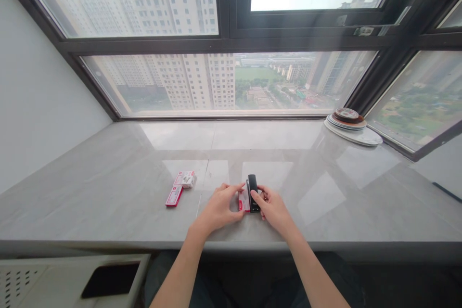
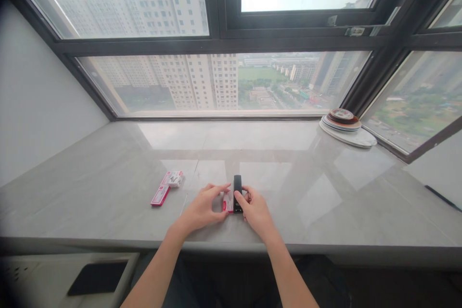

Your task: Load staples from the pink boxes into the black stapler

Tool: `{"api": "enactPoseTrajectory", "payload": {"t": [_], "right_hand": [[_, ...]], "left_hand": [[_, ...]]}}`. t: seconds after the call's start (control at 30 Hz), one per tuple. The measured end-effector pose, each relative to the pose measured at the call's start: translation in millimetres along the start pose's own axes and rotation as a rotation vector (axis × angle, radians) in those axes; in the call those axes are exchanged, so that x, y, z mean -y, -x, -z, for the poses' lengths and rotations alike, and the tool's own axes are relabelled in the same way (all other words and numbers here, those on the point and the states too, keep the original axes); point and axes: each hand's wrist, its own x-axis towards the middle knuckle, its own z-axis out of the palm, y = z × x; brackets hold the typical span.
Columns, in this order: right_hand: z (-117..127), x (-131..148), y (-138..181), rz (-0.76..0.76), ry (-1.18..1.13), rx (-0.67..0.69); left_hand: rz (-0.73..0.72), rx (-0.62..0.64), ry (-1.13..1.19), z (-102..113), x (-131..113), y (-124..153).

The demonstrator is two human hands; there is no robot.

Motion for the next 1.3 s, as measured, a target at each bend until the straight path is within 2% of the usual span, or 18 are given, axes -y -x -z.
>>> {"api": "enactPoseTrajectory", "payload": {"t": [0.13, 0.2, 0.27, 0.33, 0.37, 0.4, 0.43, 0.5, 0.63, 0.8, 0.87, 0.97, 1.03, 1.1, 1.2, 1.3], "right_hand": [[-1.7, 0.8, 1.5, -0.011, 0.008, -0.029], [-2.0, 1.3, 2.0, -0.019, -0.001, -0.041], [-3.0, 2.3, 2.7, -0.03, -0.013, -0.053], [-3.9, 3.2, 3.6, -0.034, -0.017, -0.055], [-4.2, 3.5, 3.9, -0.036, -0.016, -0.055], [-4.3, 3.5, 4.1, -0.038, -0.016, -0.056], [-4.4, 3.3, 4.1, -0.04, -0.016, -0.057], [-4.3, 2.4, 3.7, -0.044, -0.018, -0.063], [-4.3, 0.7, 2.5, -0.044, -0.012, -0.066], [-4.0, 0.7, 2.9, -0.043, -0.015, -0.053], [-3.5, 1.2, 3.1, -0.038, -0.011, -0.054], [-3.0, 1.7, 2.8, -0.029, -0.001, -0.053], [-2.6, 1.8, 2.5, -0.024, 0.003, -0.044], [-2.2, 1.6, 3.0, -0.018, 0.002, -0.037], [-1.7, 1.0, 5.7, -0.014, -0.006, -0.021], [-2.3, 0.6, 9.7, -0.02, -0.007, -0.02]], "left_hand": [[0.012, -0.024, 0.033, -1.2, -1.8, 4.8], [0.066, -0.127, -0.011, 3.5, 2.5, 12.4], [0.25, -0.361, -0.148, 13.4, 14.3, 24.5], [0.526, -0.641, -0.357, 27.5, 32.8, 40.6], [0.651, -0.738, -0.463, 35.1, 43.1, 49.3], [0.744, -0.779, -0.545, 42.3, 53.1, 57.9], [0.802, -0.767, -0.593, 48.6, 61.8, 65.7], [0.813, -0.641, -0.622, 56.7, 73.0, 78.1], [0.601, -0.343, -0.555, 56.3, 67.3, 87.5], [0.337, -0.065, -0.248, 49.7, 40.5, 75.9], [0.295, -0.035, -0.144, 46.3, 30.9, 62.3], [0.222, -0.083, -0.081, 35.3, 15.9, 34.0], [0.132, -0.104, -0.075, 24.8, 6.0, 14.2], [0.038, -0.072, -0.081, 14.2, -2.0, -1.7], [-0.043, 0.019, -0.087, 0.9, -7.8, -12.7], [-0.051, 0.026, -0.094, -8.3, -9.7, -10.8]]}}
